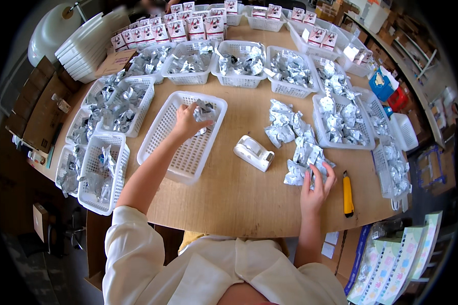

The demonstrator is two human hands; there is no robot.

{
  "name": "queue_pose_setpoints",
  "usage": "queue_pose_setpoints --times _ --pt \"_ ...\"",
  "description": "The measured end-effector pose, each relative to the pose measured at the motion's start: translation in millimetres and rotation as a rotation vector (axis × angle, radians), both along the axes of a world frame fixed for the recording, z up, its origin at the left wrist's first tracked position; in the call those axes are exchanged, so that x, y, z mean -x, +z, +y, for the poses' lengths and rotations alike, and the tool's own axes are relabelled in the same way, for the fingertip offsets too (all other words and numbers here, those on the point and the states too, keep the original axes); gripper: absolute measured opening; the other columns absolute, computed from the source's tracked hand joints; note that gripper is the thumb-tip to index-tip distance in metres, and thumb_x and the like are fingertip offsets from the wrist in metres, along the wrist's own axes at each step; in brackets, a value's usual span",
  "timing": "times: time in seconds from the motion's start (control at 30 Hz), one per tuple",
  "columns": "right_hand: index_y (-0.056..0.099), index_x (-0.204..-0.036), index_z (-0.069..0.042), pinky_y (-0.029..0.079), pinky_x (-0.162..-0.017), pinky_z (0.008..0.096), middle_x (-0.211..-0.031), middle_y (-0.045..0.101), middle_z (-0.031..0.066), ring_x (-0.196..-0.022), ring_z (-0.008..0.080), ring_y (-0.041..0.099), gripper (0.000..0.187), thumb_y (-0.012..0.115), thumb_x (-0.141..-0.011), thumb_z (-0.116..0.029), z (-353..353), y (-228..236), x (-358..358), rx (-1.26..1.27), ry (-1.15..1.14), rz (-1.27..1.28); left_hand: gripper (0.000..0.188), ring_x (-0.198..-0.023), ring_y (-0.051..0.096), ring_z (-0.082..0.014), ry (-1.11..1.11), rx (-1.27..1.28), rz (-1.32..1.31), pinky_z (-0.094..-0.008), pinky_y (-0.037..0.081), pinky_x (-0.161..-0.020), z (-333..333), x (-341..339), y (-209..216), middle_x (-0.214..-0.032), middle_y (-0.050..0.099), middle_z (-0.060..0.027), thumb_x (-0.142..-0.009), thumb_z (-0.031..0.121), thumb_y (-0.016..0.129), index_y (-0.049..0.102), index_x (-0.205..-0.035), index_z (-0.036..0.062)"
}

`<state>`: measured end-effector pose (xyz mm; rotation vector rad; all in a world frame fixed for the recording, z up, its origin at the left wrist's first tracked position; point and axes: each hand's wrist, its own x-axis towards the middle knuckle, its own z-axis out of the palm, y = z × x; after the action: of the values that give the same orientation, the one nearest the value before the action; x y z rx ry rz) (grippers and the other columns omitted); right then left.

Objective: The person repeatedly picks small items from a basket, wraps each one in silver foil, and places the wrapped units into a white basket. The process is performed one at a time with hands only.

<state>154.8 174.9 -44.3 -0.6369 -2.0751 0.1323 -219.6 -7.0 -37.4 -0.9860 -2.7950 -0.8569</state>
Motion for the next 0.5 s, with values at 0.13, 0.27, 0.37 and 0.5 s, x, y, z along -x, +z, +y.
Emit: queue_pose_setpoints --times 0.13,0.27,0.37,0.5 --pt "0.067 -0.104 -0.004 0.043 -0.087 0.0416 -0.121 0.05 0.0144 -0.106 0.0311 0.051 0.02 0.067 -0.084 -0.004 3 -1 -1 0.037 0.014 0.107 0.051 -0.103 0.055 -0.0364 -0.161 -0.227 0.153 -0.0444 0.046 -0.09 -3 9 -5 -0.109 0.058 -0.0202 -0.063 0.023 0.087 0.066 -0.102 -0.0008" --pt "0.06 -0.111 0.002 0.044 -0.088 0.0358 -0.12 0.047 0.0167 -0.103 0.0267 0.052 0.024 0.061 -0.087 0.003 6 -4 -6 0.172 0.016 0.488 0.041 -0.086 0.064 -0.023 -0.044 -0.444 0.074 -0.0364 0.049 -0.077 -11 4 33 -0.093 0.067 -0.0158 -0.072 0.022 0.083 0.062 -0.098 -0.0029" --pt "0.056 -0.112 0.003 0.044 -0.088 0.0354 -0.117 0.047 0.0164 -0.099 0.0268 0.053 0.027 0.06 -0.086 0.005 10 -7 -11 0.144 -0.003 0.579 0.028 -0.077 0.061 -0.0109 -0.109 -0.747 0.043 -0.0217 0.047 -0.061 -24 -44 88 -0.079 0.062 -0.0078 -0.081 0.008 0.077 0.051 -0.09 0.0002" --pt "0.055 -0.11 0.002 0.045 -0.087 0.0378 -0.105 0.056 0.0136 -0.096 0.0268 0.055 0.031 0.063 -0.081 0.008 -5 2 1 0.315 0.383 0.547 0.046 -0.095 0.065 -0.0201 -0.422 -0.817 -0.417 -0.0307 0.059 -0.074 -33 -130 92 -0.102 0.058 -0.0081 -0.076 0.006 0.08 0.045 -0.104 0.0012"
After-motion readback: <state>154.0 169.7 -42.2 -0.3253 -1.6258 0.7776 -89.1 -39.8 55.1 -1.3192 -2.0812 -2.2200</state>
